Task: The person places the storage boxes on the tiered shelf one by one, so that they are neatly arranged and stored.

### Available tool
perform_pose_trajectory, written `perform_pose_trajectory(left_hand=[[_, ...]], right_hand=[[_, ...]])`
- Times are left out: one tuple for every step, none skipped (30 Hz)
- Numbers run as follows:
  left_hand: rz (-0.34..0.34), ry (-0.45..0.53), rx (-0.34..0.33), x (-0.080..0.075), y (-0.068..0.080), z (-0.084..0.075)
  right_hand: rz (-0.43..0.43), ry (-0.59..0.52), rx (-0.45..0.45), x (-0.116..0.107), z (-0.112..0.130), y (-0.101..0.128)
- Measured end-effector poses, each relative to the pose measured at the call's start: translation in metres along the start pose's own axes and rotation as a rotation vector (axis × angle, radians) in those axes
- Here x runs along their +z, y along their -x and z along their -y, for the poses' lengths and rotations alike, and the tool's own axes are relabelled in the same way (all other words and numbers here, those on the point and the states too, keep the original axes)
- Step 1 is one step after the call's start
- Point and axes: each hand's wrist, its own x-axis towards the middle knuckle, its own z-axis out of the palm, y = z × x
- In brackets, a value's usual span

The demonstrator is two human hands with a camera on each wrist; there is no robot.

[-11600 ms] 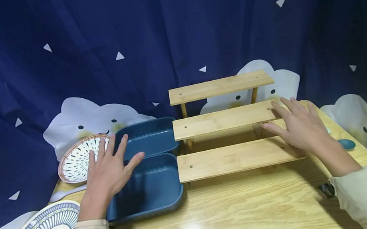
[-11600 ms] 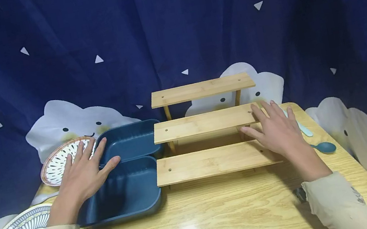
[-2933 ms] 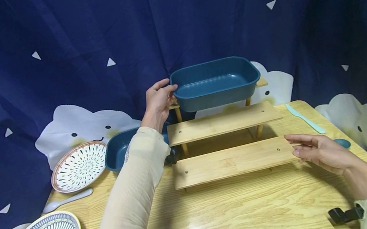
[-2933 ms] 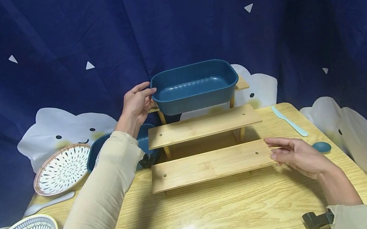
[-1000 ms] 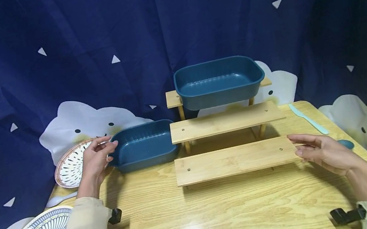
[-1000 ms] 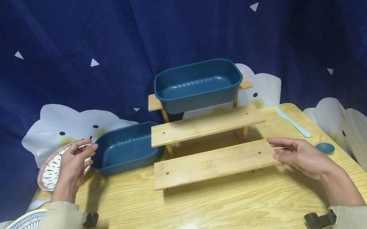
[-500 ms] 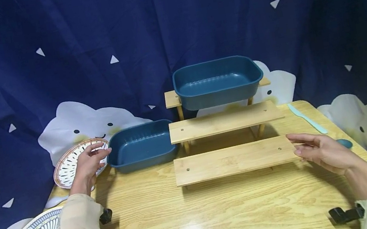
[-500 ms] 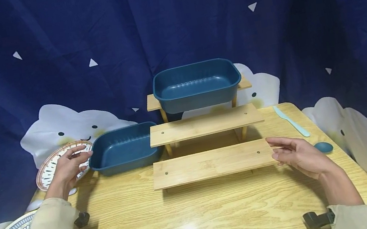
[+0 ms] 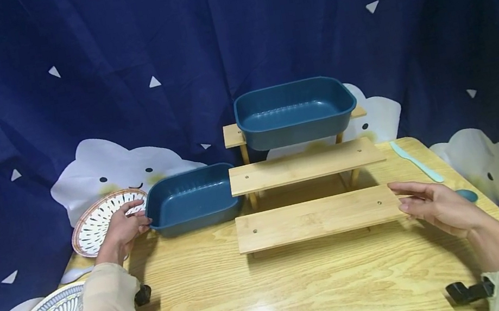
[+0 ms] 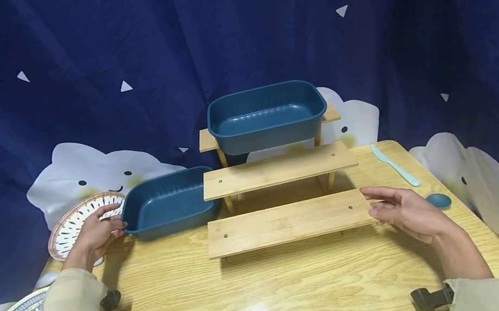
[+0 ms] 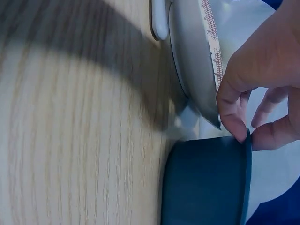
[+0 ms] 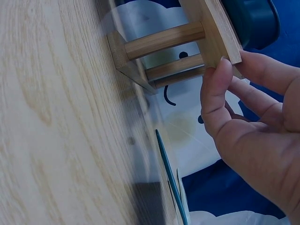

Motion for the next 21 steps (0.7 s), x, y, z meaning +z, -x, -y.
perform_pose_trajectory(left_hand=[[0.015,0.003,-0.007,-0.001,0.0,0.0],[0.03,0.0,-0.015,-0.002,0.0,0.001],[0.046,-0.005,-0.019,-0.002,0.0,0.001],[0.059,-0.01,-0.024,-0.003,0.001,0.002],[0.065,-0.012,-0.028,-0.004,0.001,0.002],[0.069,-0.014,-0.03,-0.004,0.002,0.002],[0.07,-0.014,-0.032,-0.005,0.003,0.002],[0.066,-0.007,-0.032,-0.005,0.004,0.002],[0.062,0.008,-0.031,-0.005,0.005,0.001],[0.056,0.027,-0.03,-0.006,0.007,0.0],[0.052,0.045,-0.027,-0.006,0.008,0.0],[0.051,0.066,-0.02,-0.006,0.01,-0.002],[0.054,0.097,-0.014,-0.007,0.011,-0.003],[0.059,0.13,-0.007,-0.007,0.012,-0.004],[0.068,0.16,0.003,-0.007,0.014,-0.005],[0.079,0.195,0.014,-0.008,0.015,-0.006],[0.09,0.234,0.026,-0.008,0.016,-0.007],[0.102,0.269,0.04,-0.008,0.017,-0.008],[0.113,0.296,0.055,-0.008,0.018,-0.009],[0.123,0.317,0.07,-0.009,0.019,-0.01],[0.134,0.338,0.084,-0.009,0.02,-0.011]], right_hand=[[-0.001,0.001,0.002,0.0,0.0,0.0],[-0.002,0.004,0.005,0.001,0.0,0.0],[-0.004,0.004,0.006,0.001,0.0,0.0],[-0.005,0.003,0.007,0.001,0.0,0.0],[-0.005,0.001,0.006,0.001,0.0,0.0],[-0.003,-0.002,0.004,0.0,0.0,-0.001],[-0.001,-0.003,0.001,0.0,-0.001,-0.001],[0.001,-0.006,-0.002,0.0,-0.001,-0.001],[0.003,-0.009,-0.004,0.0,-0.001,-0.001],[0.005,-0.01,-0.007,0.0,-0.001,-0.001],[0.008,-0.011,-0.009,0.0,-0.001,-0.001],[0.009,-0.012,-0.011,-0.001,-0.001,-0.001],[0.009,-0.015,-0.013,-0.001,-0.002,-0.001],[0.01,-0.018,-0.014,-0.001,-0.002,-0.001],[0.011,-0.017,-0.015,-0.001,-0.002,-0.001],[0.012,-0.02,-0.017,-0.001,-0.002,-0.001],[0.012,-0.022,-0.017,-0.001,-0.002,-0.001],[0.013,-0.024,-0.018,-0.001,-0.002,-0.001],[0.014,-0.026,-0.019,-0.001,-0.002,-0.001],[0.014,-0.028,-0.019,-0.001,-0.002,-0.001],[0.013,-0.03,-0.018,-0.001,-0.002,-0.001]])
